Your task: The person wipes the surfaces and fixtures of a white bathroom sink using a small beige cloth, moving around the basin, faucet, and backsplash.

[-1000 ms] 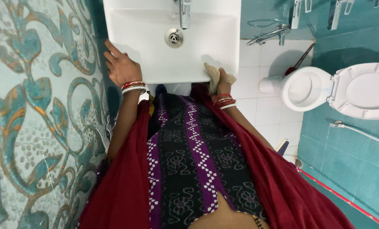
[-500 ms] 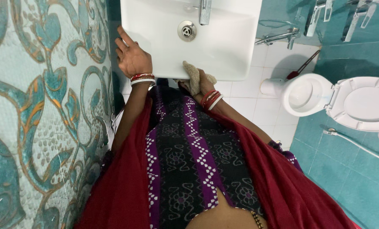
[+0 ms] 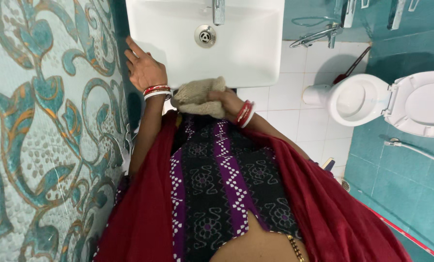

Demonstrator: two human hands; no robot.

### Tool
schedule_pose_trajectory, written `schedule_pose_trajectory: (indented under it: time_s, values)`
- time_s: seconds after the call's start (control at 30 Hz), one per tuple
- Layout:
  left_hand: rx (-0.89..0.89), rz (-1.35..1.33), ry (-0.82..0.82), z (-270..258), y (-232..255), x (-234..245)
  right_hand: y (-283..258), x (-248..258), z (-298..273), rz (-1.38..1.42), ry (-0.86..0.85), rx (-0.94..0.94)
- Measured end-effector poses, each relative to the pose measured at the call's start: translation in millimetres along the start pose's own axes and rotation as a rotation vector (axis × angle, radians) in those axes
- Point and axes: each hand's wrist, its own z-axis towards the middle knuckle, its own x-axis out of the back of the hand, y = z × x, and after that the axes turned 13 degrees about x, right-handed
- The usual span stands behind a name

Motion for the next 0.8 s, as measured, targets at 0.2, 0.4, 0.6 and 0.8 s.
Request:
schedule_pose_trajectory:
  time_s: [0.2, 0.4, 0.6, 0.8]
  values:
    - [0.013, -0.015, -0.029, 0.1, -1.5, -1.9, -83.9, 32.4, -55.7, -0.259, 0.086, 0.442]
    - [0.003, -0.034, -0.037, -0.8, -0.9, 1.2, -145.1, 24.0, -93.7, -1.395, 0.114, 0.707]
    - [0.008, 0.006, -0.069, -1.1, 3.8, 12.0, -108.4, 63.4, -35.6, -2.140, 0.003, 0.492]
    - [0.036, -0.001, -0.098, 0.4, 5.8, 11.7, -64.3, 74.0, 8.5, -2.010, -0.222, 0.364]
